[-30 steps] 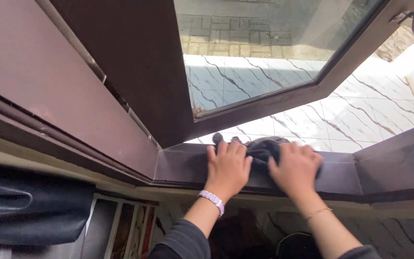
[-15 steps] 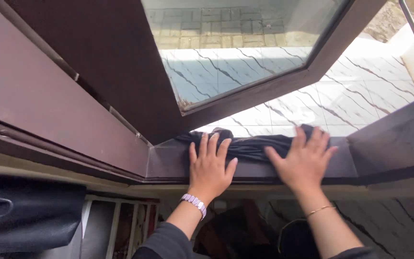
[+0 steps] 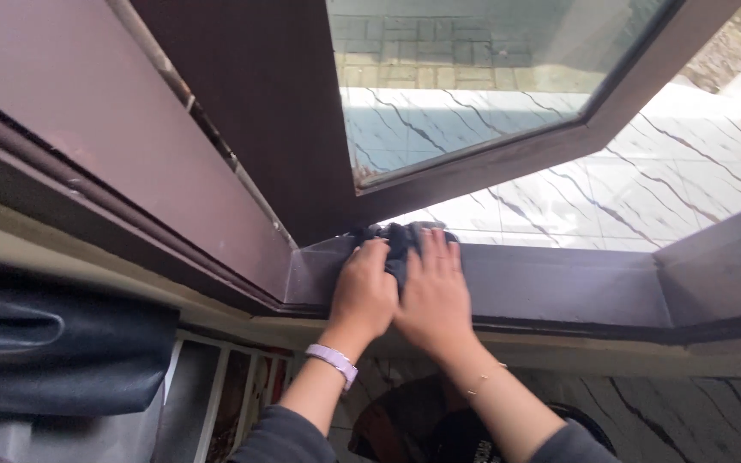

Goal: The person wipes the brown window frame with a dark cloth, moving along the bottom sill, vertical sides, and top edge. The person repeatedly wipes the same sections of the frame throughout the clip.

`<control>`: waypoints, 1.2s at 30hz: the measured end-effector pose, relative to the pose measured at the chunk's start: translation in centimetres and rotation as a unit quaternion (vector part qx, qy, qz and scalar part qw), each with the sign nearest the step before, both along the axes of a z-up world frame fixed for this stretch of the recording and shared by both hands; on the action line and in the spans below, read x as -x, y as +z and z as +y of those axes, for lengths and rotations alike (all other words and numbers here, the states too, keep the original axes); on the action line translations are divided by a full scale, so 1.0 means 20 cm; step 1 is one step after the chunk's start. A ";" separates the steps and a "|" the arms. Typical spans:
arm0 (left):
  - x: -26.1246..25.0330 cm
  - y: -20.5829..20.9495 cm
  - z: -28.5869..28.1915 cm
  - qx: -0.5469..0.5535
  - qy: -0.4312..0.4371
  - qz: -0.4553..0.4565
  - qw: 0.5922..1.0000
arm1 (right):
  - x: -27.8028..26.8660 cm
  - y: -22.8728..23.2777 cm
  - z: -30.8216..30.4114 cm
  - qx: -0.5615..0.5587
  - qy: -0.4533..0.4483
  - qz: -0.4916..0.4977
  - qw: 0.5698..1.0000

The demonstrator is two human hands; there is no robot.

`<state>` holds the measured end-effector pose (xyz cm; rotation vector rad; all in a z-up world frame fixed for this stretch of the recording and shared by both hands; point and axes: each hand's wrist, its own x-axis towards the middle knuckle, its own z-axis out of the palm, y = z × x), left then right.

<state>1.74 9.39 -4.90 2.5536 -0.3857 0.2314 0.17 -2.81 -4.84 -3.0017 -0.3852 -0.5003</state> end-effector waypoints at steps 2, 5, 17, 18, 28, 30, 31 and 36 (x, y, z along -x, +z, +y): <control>-0.04 0.01 0.13 0.277 0.156 0.143 0.937 | -0.01 0.00 0.16 -0.032 0.041 0.068 0.996; -0.10 0.09 0.19 0.459 0.206 0.177 0.846 | -0.02 0.06 0.18 -0.039 0.031 0.093 0.994; -0.01 0.31 -0.20 0.345 0.182 0.422 0.818 | 0.06 0.03 -0.78 -0.090 -0.170 0.084 0.978; -0.03 0.34 -0.20 0.346 0.178 0.421 0.820 | 0.03 0.01 -0.75 -0.090 -0.172 0.081 0.978; -0.07 0.00 -0.11 0.298 0.275 0.295 0.865 | -0.06 -0.03 0.02 -0.064 0.061 0.001 0.996; -0.08 0.00 -0.08 0.349 0.267 0.289 0.850 | -0.06 -0.02 -0.02 -0.080 0.056 0.002 0.995; -0.07 0.04 -0.09 0.373 0.269 0.309 0.832 | -0.05 -0.02 -0.08 -0.056 0.055 0.010 0.997; -0.01 0.24 -0.10 0.337 0.261 0.370 0.825 | 0.02 0.01 -0.60 -0.006 -0.009 0.026 1.000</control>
